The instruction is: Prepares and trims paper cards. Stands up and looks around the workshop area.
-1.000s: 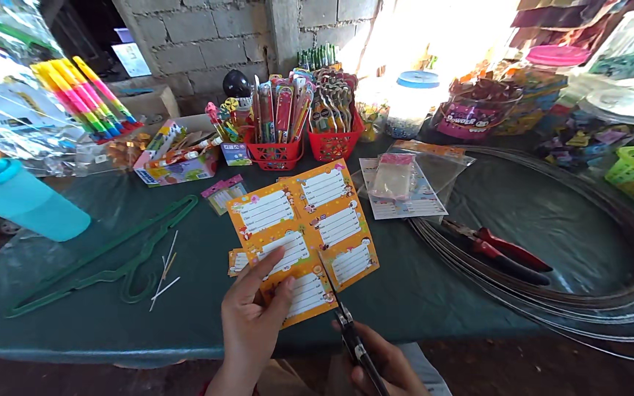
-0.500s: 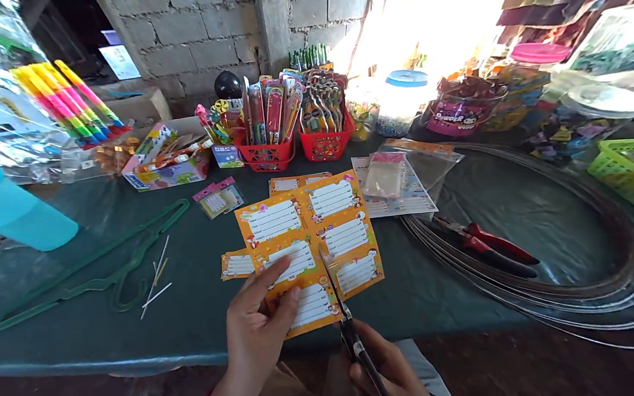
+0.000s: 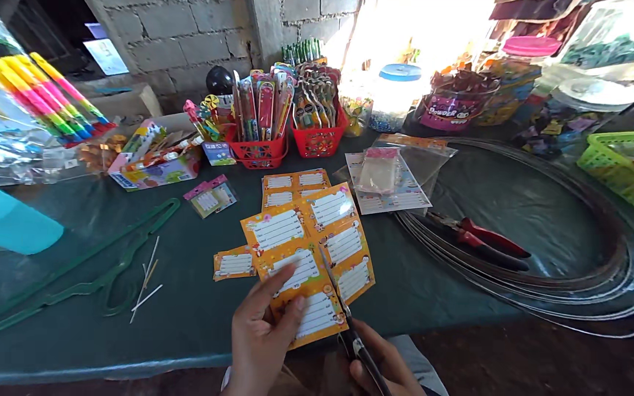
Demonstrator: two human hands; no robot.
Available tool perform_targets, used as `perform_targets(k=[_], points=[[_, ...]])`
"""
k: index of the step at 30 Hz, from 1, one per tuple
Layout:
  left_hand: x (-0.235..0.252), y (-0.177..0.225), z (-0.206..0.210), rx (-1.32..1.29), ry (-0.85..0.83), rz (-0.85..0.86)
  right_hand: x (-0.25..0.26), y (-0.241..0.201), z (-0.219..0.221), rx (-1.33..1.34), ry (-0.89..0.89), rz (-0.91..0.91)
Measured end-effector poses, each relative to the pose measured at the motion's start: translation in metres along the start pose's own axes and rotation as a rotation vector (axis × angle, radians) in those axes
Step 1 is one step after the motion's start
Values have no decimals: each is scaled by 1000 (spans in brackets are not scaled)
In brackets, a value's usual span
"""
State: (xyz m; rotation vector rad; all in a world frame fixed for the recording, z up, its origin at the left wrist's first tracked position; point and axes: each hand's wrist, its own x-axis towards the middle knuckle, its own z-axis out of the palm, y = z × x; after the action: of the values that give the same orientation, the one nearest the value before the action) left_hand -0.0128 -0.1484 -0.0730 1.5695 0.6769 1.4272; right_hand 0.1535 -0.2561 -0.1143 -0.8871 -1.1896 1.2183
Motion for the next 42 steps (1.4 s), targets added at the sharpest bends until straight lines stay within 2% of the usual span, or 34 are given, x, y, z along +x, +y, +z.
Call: perform_targets(k=[42], points=[[-4, 2, 0, -5, -5, -1, 4, 1, 2, 61, 1, 11]])
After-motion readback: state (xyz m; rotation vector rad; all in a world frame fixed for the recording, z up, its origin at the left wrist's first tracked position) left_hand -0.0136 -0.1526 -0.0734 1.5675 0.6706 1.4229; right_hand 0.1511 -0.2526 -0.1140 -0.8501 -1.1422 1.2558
